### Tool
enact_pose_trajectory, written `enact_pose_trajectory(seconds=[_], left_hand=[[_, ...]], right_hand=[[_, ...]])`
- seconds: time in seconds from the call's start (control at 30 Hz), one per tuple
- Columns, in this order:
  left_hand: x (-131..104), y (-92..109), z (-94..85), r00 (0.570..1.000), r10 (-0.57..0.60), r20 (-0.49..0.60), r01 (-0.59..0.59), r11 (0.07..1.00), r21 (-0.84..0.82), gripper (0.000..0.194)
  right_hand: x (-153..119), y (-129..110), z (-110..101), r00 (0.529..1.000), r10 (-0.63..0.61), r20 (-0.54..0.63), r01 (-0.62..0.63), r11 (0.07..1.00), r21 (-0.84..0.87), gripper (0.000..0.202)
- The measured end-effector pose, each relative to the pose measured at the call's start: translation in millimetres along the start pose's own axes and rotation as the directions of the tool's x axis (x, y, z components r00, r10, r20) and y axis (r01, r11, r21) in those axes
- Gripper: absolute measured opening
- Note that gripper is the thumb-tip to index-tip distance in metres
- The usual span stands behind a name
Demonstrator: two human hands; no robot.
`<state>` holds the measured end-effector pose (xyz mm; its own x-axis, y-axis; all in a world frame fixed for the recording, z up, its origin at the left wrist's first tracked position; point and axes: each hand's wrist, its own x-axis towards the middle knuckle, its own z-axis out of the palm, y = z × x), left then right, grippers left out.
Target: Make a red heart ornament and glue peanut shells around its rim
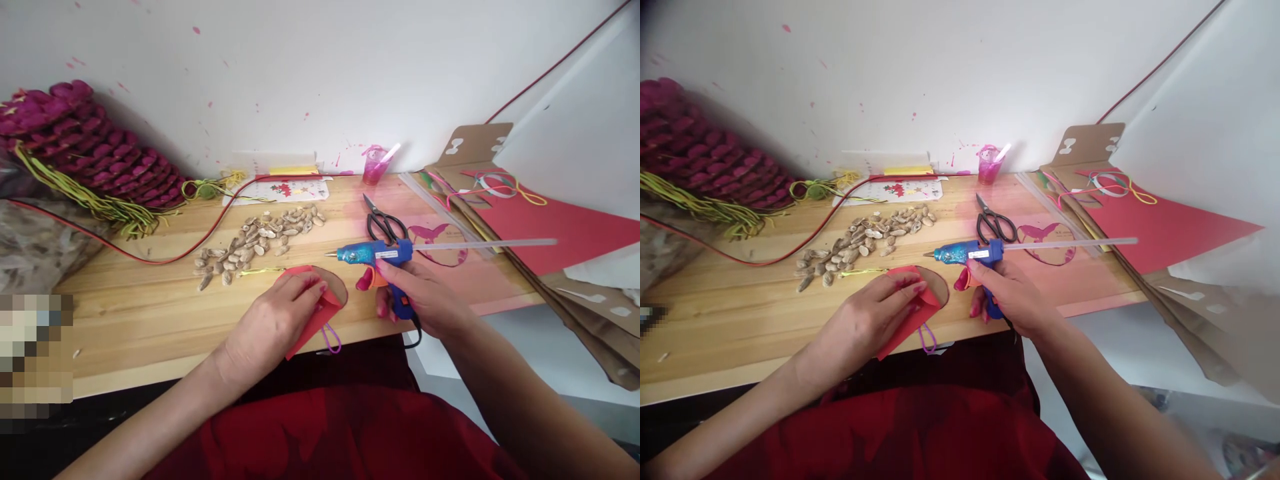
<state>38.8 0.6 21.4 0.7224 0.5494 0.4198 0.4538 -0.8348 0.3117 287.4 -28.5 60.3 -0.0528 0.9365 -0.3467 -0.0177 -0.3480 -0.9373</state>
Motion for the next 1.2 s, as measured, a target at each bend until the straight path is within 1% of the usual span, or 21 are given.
enact_pose_trajectory(seconds=[0.03, 0.1, 0.17, 0.3, 0.4, 0.47, 0.57, 0.67, 0.87, 1.1, 1.2], left_hand=[[-1, 1, -0.2, 1.000, 0.013, -0.002, -0.013, 0.999, 0.038, 0.032], [0, 2, -0.2, 0.999, 0.042, -0.001, -0.041, 0.992, 0.121, 0.032], [1, 4, 0.8, 0.998, 0.066, -0.003, -0.064, 0.976, 0.209, 0.031], [3, 6, 5.2, 0.996, 0.090, -0.015, -0.081, 0.942, 0.325, 0.030], [2, 6, 7.1, 0.994, 0.105, -0.016, -0.094, 0.937, 0.337, 0.030], [2, 6, 6.9, 0.993, 0.119, -0.018, -0.105, 0.933, 0.345, 0.030], [3, 6, 5.6, 0.993, 0.119, -0.017, -0.105, 0.924, 0.368, 0.028], [3, 6, 5.0, 0.994, 0.105, -0.014, -0.091, 0.919, 0.384, 0.027], [2, 6, 5.9, 0.994, 0.105, -0.029, -0.086, 0.915, 0.394, 0.025], [2, 5, 6.9, 0.990, 0.123, -0.064, -0.092, 0.929, 0.358, 0.026], [1, 4, 7.0, 0.989, 0.129, -0.073, -0.094, 0.929, 0.359, 0.025]], right_hand=[[1, -2, -1, 1.000, 0.002, 0.004, -0.002, 0.994, -0.113, 0.035], [3, -6, -3, 1.000, -0.015, -0.002, 0.014, 0.949, -0.315, 0.039], [4, -8, -3, 0.998, -0.059, -0.010, 0.049, 0.891, -0.451, 0.041], [8, -10, 1, 0.985, -0.161, 0.057, 0.164, 0.807, -0.567, 0.042], [10, -13, 3, 0.965, -0.239, 0.108, 0.250, 0.714, -0.654, 0.042], [11, -15, 4, 0.958, -0.257, 0.125, 0.267, 0.651, -0.710, 0.043], [12, -17, 5, 0.959, -0.249, 0.138, 0.263, 0.594, -0.760, 0.045], [13, -19, 6, 0.957, -0.251, 0.145, 0.265, 0.561, -0.784, 0.046], [13, -20, 8, 0.956, -0.247, 0.158, 0.271, 0.540, -0.797, 0.046], [14, -21, 6, 0.951, -0.261, 0.166, 0.277, 0.484, -0.830, 0.040], [14, -23, 7, 0.953, -0.242, 0.182, 0.281, 0.485, -0.828, 0.039]])
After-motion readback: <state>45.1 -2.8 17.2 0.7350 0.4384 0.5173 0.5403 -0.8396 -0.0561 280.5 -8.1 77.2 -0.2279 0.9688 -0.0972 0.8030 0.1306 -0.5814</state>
